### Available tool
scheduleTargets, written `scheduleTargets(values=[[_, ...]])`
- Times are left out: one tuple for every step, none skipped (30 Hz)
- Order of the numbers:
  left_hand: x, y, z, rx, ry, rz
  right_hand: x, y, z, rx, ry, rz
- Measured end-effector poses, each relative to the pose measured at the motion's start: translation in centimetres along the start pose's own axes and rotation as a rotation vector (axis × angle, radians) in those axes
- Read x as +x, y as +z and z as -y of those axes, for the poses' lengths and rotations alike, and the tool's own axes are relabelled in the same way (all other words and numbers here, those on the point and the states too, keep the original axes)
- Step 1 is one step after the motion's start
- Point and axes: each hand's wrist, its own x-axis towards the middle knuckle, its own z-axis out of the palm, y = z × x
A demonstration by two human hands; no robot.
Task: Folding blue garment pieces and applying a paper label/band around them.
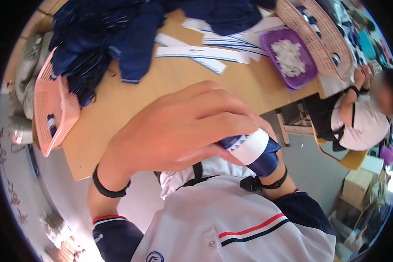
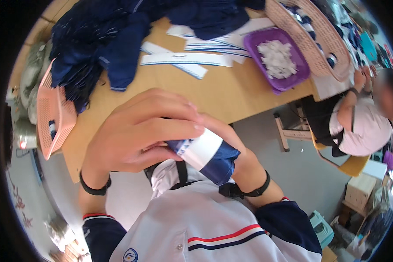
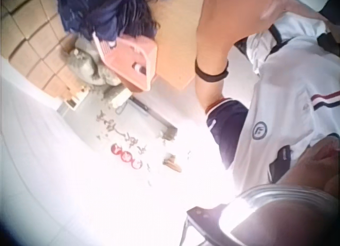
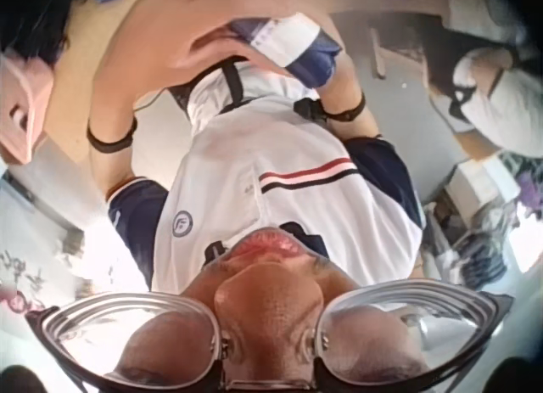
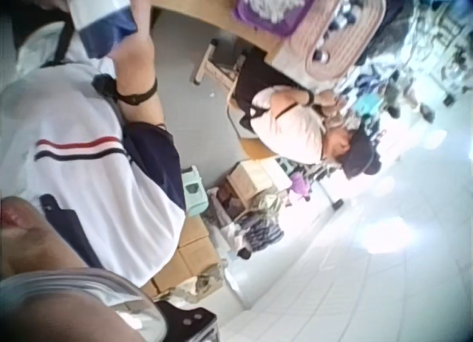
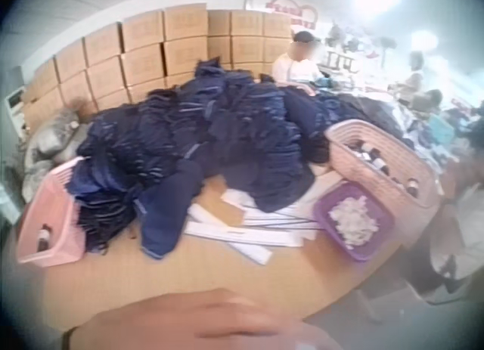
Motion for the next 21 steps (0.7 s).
scheduleTargets(values=[[-1.6,-0.4,-0.2,-0.023,-0.067,-0.045,0.7,0.5,-0.2,0.104,0.080,0.119],[-3.5,-0.4,0.1,-0.073,-0.066,-0.153,1.5,2.2,-0.9,0.541,0.131,-0.008],[-5.0,-0.7,0.0,-0.057,-0.082,-0.165,2.1,2.7,-0.1,0.649,0.077,-0.071],[-6.3,-0.9,-0.3,-0.021,-0.144,-0.254,2.5,2.8,0.1,0.714,0.016,-0.072],[-7.5,-1.0,-0.4,0.012,-0.204,-0.344,2.8,2.7,0.3,0.778,-0.042,-0.075],[-8.7,-0.9,-0.4,0.042,-0.230,-0.377,3.2,3.1,0.7,0.784,-0.032,-0.056],[-9.6,-0.9,-0.3,0.048,-0.244,-0.390,3.6,3.4,1.1,0.559,-0.128,-0.016],[-10.4,-0.8,-0.2,0.002,-0.274,-0.442,4.0,3.7,1.3,0.333,-0.224,0.023],[-11.0,-0.8,-0.4,-0.039,-0.294,-0.496,4.5,3.8,1.4,0.332,-0.223,0.040],[-11.5,-0.7,-0.5,-0.032,-0.298,-0.510,5.1,3.8,1.5,0.143,-0.270,0.072],[-11.9,-0.5,-0.6,-0.053,-0.293,-0.550,5.6,4.0,1.6,-0.046,-0.317,0.103],[-12.1,-0.4,-0.5,-0.080,-0.288,-0.590,5.9,4.4,1.5,0.093,-0.274,0.097],[-12.2,-0.3,-0.5,-0.077,-0.290,-0.603,6.2,4.6,1.3,0.091,-0.273,0.110],[-12.2,-0.2,-0.6,-0.139,-0.320,-0.640,6.6,4.9,1.1,0.127,-0.261,0.106],[-12.2,-0.1,-0.7,-0.203,-0.349,-0.677,6.8,5.1,0.9,0.162,-0.249,0.101],[-12.3,-0.1,-0.7,-0.198,-0.349,-0.689,7.0,5.3,0.8,0.160,-0.251,0.114],[-12.3,-0.1,-0.8,-0.165,-0.350,-0.686,7.0,5.7,0.7,0.170,-0.243,0.109],[-12.4,-0.4,-0.6,-0.127,-0.350,-0.684,7.2,6.0,0.6,0.181,-0.240,0.105],[-12.7,-0.7,-0.7,-0.113,-0.347,-0.695,7.3,6.3,0.6,0.181,-0.249,0.120],[-13.0,-1.1,-0.8,-0.076,-0.361,-0.683,7.1,6.6,0.7,0.185,-0.190,0.091],[-13.5,-1.5,-0.9,-0.038,-0.373,-0.672,6.9,6.9,0.9,0.187,-0.134,0.064]])
